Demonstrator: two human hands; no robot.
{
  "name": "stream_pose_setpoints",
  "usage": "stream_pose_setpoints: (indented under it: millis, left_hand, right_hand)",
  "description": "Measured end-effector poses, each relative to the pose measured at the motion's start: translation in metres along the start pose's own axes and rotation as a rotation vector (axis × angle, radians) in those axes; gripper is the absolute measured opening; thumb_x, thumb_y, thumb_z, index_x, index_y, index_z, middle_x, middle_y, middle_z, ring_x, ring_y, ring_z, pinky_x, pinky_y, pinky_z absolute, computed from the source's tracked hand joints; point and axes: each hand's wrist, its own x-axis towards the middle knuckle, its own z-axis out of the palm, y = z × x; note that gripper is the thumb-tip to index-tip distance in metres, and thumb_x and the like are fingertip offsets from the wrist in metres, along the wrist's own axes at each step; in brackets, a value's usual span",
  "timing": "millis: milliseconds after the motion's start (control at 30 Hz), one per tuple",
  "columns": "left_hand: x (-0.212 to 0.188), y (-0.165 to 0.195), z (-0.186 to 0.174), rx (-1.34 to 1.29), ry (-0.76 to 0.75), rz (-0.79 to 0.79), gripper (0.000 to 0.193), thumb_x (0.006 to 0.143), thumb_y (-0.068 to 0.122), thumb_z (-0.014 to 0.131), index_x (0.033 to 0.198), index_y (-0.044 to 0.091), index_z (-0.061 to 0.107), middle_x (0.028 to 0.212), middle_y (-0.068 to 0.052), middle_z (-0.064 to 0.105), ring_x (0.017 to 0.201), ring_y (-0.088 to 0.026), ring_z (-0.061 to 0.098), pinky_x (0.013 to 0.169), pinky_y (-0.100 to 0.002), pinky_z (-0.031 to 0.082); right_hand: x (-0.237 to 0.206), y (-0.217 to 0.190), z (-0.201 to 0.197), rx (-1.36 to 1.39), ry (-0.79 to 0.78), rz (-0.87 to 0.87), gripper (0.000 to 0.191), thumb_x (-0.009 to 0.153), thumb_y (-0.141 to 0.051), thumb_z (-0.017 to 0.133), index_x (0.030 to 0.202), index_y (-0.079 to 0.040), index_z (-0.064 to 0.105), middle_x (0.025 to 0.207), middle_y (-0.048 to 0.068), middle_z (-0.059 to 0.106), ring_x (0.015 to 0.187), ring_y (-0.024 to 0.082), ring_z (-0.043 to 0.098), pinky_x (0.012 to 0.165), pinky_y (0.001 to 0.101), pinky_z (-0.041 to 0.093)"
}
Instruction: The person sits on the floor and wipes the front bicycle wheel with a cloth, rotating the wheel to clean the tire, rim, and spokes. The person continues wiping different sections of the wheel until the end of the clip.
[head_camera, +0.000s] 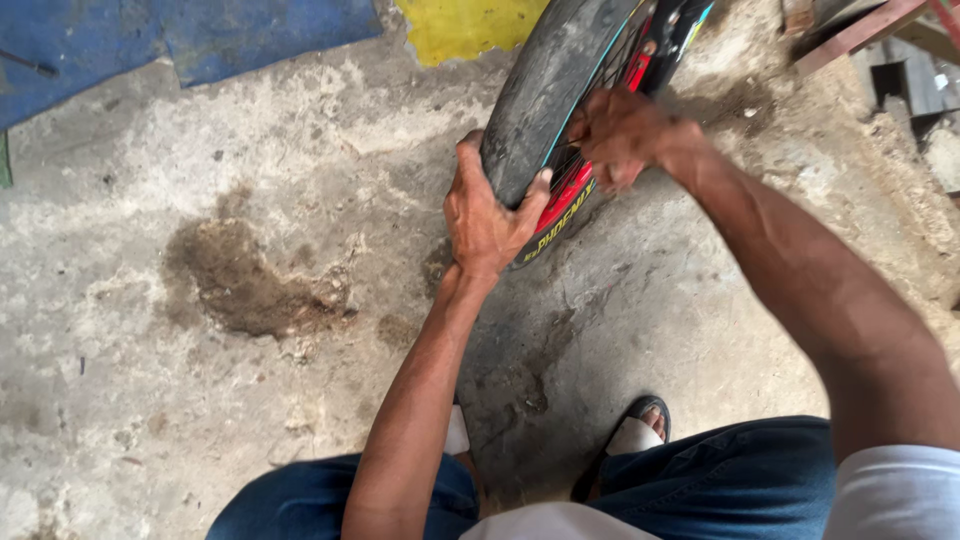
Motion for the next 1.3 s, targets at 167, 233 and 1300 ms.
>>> stream_pose_setpoints:
  millis: [167, 233, 1300]
  left_hand:
    - [0.001, -0.002, 0.000, 0.006, 0.021, 0.014, 0.072, 0.085, 0.032, 0.081, 0.137, 0.002, 0.040, 0.113, -0.022, 0.067, 0.096, -0.038, 0.072, 0.083, -0.048, 0.059]
    - [-0.001, -0.003, 0.001, 0.040, 0.040, 0.029, 0.072, 0.085, 0.032, 0.083, 0.136, 0.003, 0.042, 0.114, -0.022, 0.067, 0.098, -0.039, 0.072, 0.084, -0.049, 0.058]
    - [0.021, 0.029, -0.006, 0.051, -0.020, -0.061, 0.083, 0.081, 0.045, 0.085, 0.138, 0.001, 0.046, 0.122, -0.021, 0.065, 0.111, -0.036, 0.067, 0.097, -0.049, 0.056]
  right_hand:
    - [-0.036, 0.032, -0.016, 0.118, 0.037, -0.762, 0.039, 0.092, 0.001, 0.055, 0.130, -0.008, 0.060, 0.083, 0.005, 0.066, 0.049, 0.009, 0.063, 0.053, 0.0258, 0.058]
    - [-0.053, 0.061, -0.039, 0.338, -0.068, -1.004, 0.045, 0.084, -0.001, 0.065, 0.129, -0.002, 0.063, 0.083, 0.005, 0.069, 0.050, 0.006, 0.059, 0.053, 0.0230, 0.059]
    - [-0.013, 0.076, 0.037, 0.713, 0.523, -0.607, 0.027, 0.109, -0.017, 0.050, 0.128, -0.010, 0.067, 0.102, 0.013, 0.076, 0.069, 0.014, 0.074, 0.064, 0.0323, 0.063]
